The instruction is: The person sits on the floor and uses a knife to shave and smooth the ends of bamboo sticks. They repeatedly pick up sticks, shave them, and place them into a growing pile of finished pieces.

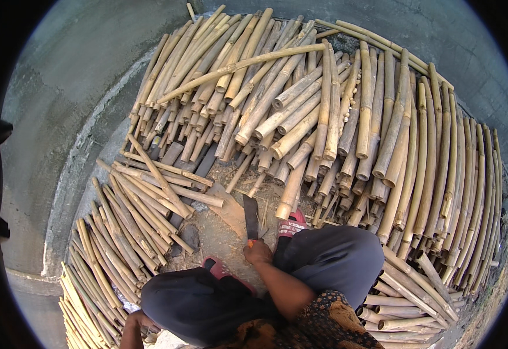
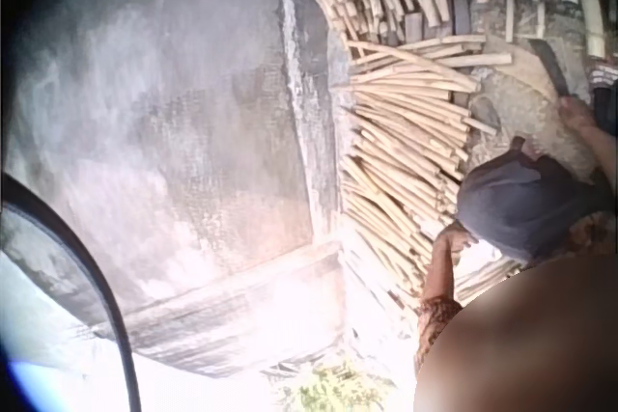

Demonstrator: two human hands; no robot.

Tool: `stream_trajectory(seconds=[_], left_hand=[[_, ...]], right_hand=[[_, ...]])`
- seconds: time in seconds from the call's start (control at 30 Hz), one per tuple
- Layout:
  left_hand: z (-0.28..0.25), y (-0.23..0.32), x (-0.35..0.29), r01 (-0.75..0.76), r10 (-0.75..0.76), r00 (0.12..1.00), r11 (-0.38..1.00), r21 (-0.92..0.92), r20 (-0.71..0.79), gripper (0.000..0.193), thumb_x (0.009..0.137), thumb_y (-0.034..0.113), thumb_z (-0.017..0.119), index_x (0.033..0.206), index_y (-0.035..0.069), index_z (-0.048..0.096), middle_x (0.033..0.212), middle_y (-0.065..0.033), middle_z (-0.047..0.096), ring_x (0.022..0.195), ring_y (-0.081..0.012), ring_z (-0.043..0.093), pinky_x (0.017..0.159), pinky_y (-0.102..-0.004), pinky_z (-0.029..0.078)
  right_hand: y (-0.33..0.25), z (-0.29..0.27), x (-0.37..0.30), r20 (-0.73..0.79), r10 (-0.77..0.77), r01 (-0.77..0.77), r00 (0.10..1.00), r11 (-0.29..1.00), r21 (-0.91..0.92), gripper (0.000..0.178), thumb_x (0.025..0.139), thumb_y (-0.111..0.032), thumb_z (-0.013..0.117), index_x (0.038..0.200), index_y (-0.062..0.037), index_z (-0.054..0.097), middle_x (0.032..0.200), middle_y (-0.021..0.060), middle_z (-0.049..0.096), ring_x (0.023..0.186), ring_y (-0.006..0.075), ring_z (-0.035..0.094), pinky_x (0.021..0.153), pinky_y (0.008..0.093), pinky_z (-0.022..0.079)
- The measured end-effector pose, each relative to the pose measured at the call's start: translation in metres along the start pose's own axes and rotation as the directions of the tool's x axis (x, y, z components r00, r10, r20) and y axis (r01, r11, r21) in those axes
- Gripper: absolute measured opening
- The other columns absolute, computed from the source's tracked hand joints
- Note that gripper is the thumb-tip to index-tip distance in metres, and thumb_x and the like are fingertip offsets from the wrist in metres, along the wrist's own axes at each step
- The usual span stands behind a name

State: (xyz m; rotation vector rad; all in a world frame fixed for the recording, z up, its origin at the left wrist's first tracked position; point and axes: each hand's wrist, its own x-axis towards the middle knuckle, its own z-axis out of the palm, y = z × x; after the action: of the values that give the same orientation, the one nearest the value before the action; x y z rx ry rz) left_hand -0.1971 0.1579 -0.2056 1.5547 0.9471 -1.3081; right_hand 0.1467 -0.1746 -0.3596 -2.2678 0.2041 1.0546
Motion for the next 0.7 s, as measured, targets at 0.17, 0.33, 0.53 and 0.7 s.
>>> stream_trajectory(seconds=[0.17,0.33,0.53,0.7], left_hand=[[-0.118,0.211,-0.039,-0.538,0.587,0.285,0.752,0.380,-0.758,0.037,0.101,0.026,0.065,0.125,-0.001,0.061,0.105,-0.0115,0.069,0.095,-0.0186,0.063,0.087,-0.0327,0.052],[-0.184,0.407,-0.028,-0.340,0.767,-0.145,0.555,0.759,-0.625,0.045,0.094,0.021,0.069,0.132,0.001,0.057,0.134,-0.0211,0.057,0.117,-0.0335,0.061,0.099,-0.0409,0.049],[-0.224,0.560,0.011,0.021,0.826,-0.325,0.493,0.870,-0.461,0.062,0.092,0.029,0.069,0.145,0.006,0.046,0.151,-0.0194,0.047,0.136,-0.0365,0.050,0.120,-0.0494,0.032],[-0.233,0.603,0.039,0.099,0.818,0.009,0.571,0.815,-0.574,0.058,0.094,0.038,0.067,0.140,0.008,0.049,0.142,-0.0190,0.055,0.130,-0.0375,0.055,0.119,-0.0529,0.032]], right_hand=[[0.000,0.004,0.001,0.013,-0.030,0.030,0.999,0.999,0.021,0.068,0.085,-0.042,0.068,0.130,0.0072,0.056,0.127,0.0291,0.065,0.121,0.0402,0.063,0.104,0.0448,0.050],[0.000,0.008,0.002,0.006,0.001,-0.001,1.000,1.000,0.018,0.069,0.086,-0.043,0.068,0.130,0.0081,0.055,0.125,0.0308,0.065,0.119,0.0415,0.064,0.103,0.0453,0.050],[-0.001,0.004,0.003,0.073,-0.024,0.023,0.997,1.000,0.017,0.073,0.086,-0.045,0.068,0.129,0.0118,0.053,0.121,0.0322,0.066,0.117,0.0434,0.065,0.102,0.0460,0.051],[-0.005,0.002,0.005,0.112,-0.033,0.029,0.993,0.999,0.040,0.068,0.085,-0.041,0.067,0.131,0.0080,0.052,0.122,0.0303,0.067,0.117,0.0419,0.066,0.100,0.0468,0.051]])
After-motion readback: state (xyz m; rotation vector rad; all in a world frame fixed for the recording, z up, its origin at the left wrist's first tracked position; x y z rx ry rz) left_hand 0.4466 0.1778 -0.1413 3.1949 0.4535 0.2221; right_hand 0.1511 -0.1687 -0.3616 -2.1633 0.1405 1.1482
